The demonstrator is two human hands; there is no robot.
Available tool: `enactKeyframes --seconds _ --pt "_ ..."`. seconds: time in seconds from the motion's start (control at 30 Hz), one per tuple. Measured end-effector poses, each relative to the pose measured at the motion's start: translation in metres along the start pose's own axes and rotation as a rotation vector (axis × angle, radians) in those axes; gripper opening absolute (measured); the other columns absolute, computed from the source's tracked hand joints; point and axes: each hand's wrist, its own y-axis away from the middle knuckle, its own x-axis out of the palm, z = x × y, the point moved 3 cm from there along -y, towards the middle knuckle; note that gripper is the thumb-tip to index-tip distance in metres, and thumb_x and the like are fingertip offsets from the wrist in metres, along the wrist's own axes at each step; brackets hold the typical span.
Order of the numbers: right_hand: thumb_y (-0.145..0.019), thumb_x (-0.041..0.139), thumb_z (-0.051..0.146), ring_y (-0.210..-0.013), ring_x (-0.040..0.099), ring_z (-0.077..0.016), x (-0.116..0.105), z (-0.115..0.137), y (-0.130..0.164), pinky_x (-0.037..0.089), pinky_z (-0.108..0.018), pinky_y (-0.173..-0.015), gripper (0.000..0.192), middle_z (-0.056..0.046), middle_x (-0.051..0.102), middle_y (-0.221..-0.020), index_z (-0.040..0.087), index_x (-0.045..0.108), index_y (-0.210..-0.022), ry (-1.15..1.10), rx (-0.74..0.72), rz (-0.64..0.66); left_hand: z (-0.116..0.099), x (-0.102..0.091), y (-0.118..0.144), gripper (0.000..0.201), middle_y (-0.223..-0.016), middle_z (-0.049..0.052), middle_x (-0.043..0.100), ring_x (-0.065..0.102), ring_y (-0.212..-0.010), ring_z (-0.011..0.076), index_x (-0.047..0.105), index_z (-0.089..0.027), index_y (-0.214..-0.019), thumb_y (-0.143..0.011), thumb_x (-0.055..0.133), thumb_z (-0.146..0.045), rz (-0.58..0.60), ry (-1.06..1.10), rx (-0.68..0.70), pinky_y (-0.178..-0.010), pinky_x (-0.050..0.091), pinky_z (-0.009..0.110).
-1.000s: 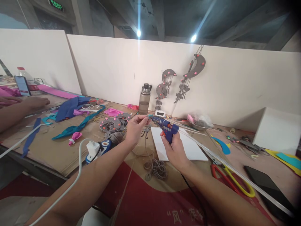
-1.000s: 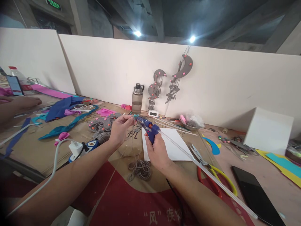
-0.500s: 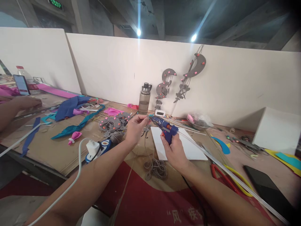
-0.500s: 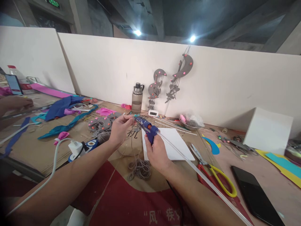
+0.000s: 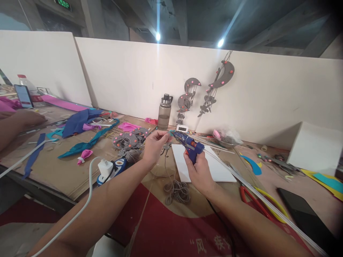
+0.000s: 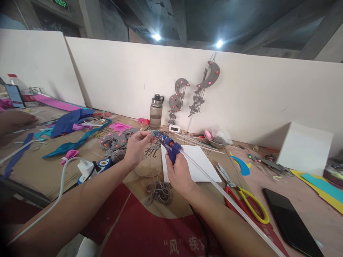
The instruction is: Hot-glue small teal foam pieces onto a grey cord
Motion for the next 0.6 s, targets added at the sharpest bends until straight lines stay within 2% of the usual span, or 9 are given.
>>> enactKeyframes --seconds 0.6 --pt "-0.089 0.044 0.039 -0.093 0.06 -0.027 0.0007 0.0016 -0.0001 0.049 -0.046 -0.083 0.027 -0.015 0.063 -0.1 0.017 0.049 -0.105 0.032 -0.013 -0.009 0.0002 0.0001 0.0 0.02 -0.07 0.002 0.067 0.062 -0.065 0.0134 0.067 -0.015 -0.079 -0.071 0.071 -0.033 0.001 -0.012 -0.005 -0.067 0.05 0.029"
